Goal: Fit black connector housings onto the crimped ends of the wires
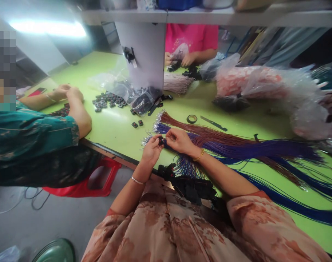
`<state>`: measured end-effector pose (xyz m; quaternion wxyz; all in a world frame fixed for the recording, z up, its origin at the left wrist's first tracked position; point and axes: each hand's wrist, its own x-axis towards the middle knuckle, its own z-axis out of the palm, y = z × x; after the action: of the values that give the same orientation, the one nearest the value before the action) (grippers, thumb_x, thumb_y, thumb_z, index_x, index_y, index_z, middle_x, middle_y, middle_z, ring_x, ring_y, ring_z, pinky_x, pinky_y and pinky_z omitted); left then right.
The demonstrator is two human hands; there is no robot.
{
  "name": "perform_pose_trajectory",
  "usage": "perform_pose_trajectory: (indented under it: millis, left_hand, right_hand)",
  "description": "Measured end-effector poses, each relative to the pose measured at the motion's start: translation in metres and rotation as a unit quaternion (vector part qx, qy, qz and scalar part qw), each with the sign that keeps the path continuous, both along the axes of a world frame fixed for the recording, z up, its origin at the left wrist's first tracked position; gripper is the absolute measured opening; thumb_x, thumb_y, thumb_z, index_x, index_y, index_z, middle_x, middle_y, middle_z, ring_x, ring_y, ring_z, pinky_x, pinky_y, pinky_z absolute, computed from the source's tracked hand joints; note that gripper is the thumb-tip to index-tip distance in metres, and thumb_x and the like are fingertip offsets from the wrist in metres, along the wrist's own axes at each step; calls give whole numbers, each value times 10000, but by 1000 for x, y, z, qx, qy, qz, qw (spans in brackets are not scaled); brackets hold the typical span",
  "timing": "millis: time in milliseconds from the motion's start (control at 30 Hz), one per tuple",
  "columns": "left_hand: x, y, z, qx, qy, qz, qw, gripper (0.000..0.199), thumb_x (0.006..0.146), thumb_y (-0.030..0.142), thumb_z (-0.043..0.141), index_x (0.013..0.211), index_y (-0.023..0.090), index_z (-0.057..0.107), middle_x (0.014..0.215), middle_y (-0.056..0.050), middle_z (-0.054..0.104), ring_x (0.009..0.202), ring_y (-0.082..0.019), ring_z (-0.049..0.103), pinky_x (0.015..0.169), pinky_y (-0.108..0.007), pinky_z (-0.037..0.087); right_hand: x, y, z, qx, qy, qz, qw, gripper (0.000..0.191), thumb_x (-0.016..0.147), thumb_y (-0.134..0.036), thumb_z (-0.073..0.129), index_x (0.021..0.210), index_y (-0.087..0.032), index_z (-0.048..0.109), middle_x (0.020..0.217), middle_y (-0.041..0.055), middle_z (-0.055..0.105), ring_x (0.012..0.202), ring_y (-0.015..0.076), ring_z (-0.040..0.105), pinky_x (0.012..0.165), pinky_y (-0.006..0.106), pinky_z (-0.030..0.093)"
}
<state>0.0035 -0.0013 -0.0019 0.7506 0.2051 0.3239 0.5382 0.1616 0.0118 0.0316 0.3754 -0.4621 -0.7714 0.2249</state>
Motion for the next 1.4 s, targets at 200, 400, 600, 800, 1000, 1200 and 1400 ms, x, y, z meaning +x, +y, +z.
perform_pose_trajectory:
  millis: [200, 400, 600, 800, 1000, 1200, 1400]
  left_hand:
    - [5, -3, -4, 21, 32, 9, 999, 161, 748, 151, 686, 903, 161, 643, 848, -22, 637, 769, -101, 594, 756, -242, 459]
    - [5, -4, -5, 11, 63, 26, 998, 201, 713, 166, 721, 904, 156, 657, 831, -14, 638, 747, -95, 585, 717, -233, 443]
    - [6, -12, 4, 21, 137, 46, 989, 203, 689, 187, 738, 872, 160, 655, 768, -12, 635, 671, -102, 556, 669, -245, 435]
    - [32, -69, 30, 369, 370, -4, 853, 206, 814, 185, 600, 997, 217, 688, 984, -94, 662, 971, -226, 585, 916, -367, 437]
    - [69, -105, 28, 607, 428, -313, 592, 358, 837, 203, 534, 1188, 173, 594, 1070, -142, 642, 992, -250, 583, 853, -373, 478]
    - [28, -64, 39, 434, 342, -120, 825, 174, 772, 289, 665, 933, 229, 698, 957, -109, 662, 1001, -258, 590, 932, -388, 440]
    - [-67, 56, 28, 279, 680, 123, 666, 272, 858, 186, 469, 1069, 177, 640, 1198, -175, 567, 1162, -321, 440, 1042, -510, 288]
  right_hand:
    - [-3, -4, -1, 5, -74, 6, 997, 50, 767, -218, 520, 724, -192, 523, 716, 32, 575, 640, 143, 458, 612, 262, 328]
    - [1, -6, 2, -2, -105, 41, 994, 78, 794, -225, 498, 747, -180, 541, 724, 40, 588, 644, 142, 467, 611, 257, 316]
    - [4, -7, 5, -27, -95, 55, 994, 80, 772, -213, 516, 710, -170, 542, 661, 15, 561, 598, 123, 433, 582, 253, 287]
    - [17, 11, 20, -116, -7, 66, 991, 219, 866, -313, 473, 746, -162, 575, 656, -14, 553, 596, 107, 433, 585, 237, 322]
    - [-6, 6, 5, -86, -195, 30, 976, 102, 817, -250, 568, 848, -167, 620, 831, 49, 624, 732, 157, 523, 661, 267, 348]
    - [-14, 0, -13, -94, -260, -37, 960, 131, 863, -279, 556, 932, -191, 624, 954, 86, 618, 831, 201, 547, 679, 290, 358]
    - [-14, 1, -13, -78, -238, -26, 968, 112, 885, -226, 505, 853, -191, 606, 899, 69, 625, 813, 188, 546, 686, 285, 348]
